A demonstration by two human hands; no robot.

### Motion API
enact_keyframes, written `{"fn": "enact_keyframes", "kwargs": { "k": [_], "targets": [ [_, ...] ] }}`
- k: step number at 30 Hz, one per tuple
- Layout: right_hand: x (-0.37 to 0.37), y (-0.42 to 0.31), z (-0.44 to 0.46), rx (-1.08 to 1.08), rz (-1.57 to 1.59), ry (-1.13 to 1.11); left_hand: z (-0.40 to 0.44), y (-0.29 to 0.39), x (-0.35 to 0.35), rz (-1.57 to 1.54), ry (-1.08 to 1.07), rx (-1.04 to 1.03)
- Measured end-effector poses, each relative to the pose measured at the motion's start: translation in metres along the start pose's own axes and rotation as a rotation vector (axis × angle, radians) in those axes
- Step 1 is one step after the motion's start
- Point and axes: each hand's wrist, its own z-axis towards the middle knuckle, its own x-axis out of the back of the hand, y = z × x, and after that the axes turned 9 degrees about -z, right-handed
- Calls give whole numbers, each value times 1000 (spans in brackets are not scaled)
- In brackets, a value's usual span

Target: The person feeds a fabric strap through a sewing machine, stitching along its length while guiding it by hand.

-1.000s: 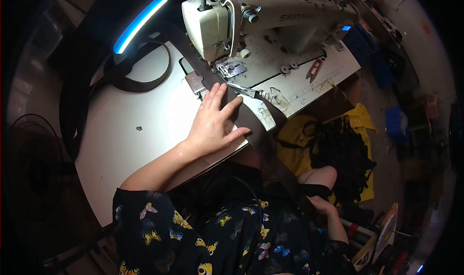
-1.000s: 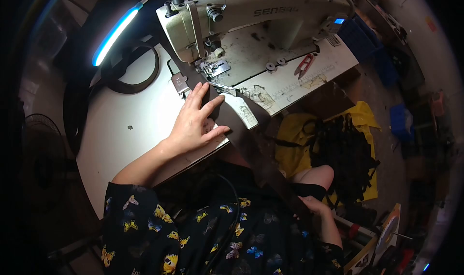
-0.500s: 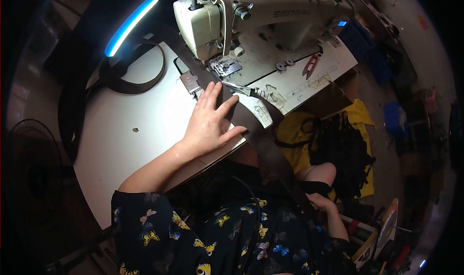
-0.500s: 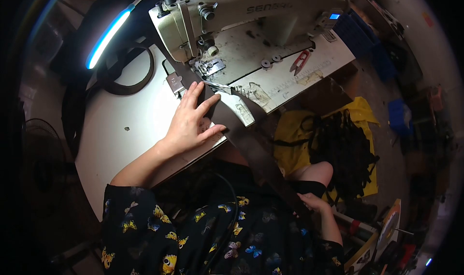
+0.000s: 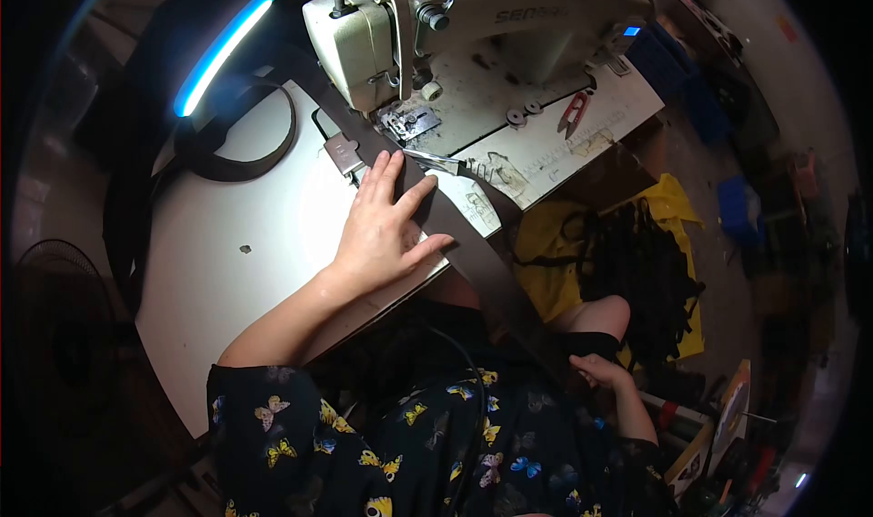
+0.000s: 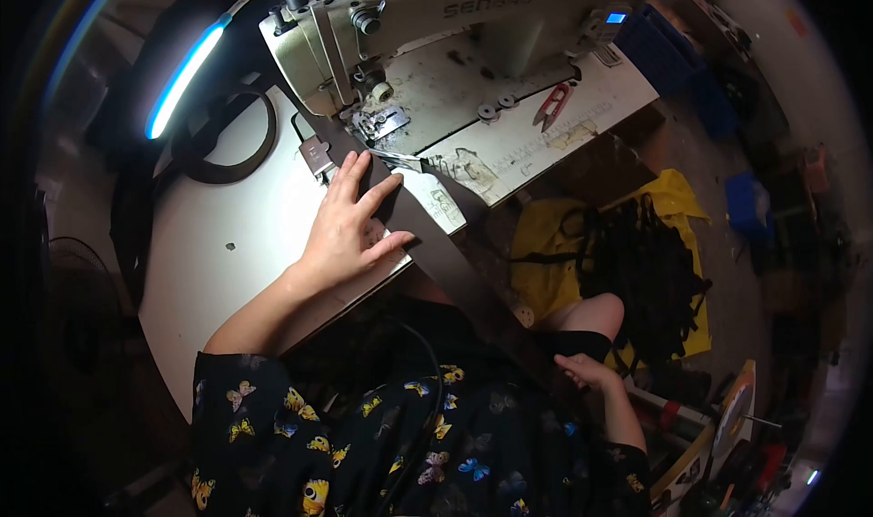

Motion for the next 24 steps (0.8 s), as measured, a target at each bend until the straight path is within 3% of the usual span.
{"fn": "enact_keyframes", "kwargs": {
  "k": [24],
  "targets": [
    [-1, -5, -2, 7, 25, -18, 0, 0, 2, -1, -4, 1]
  ]
}}
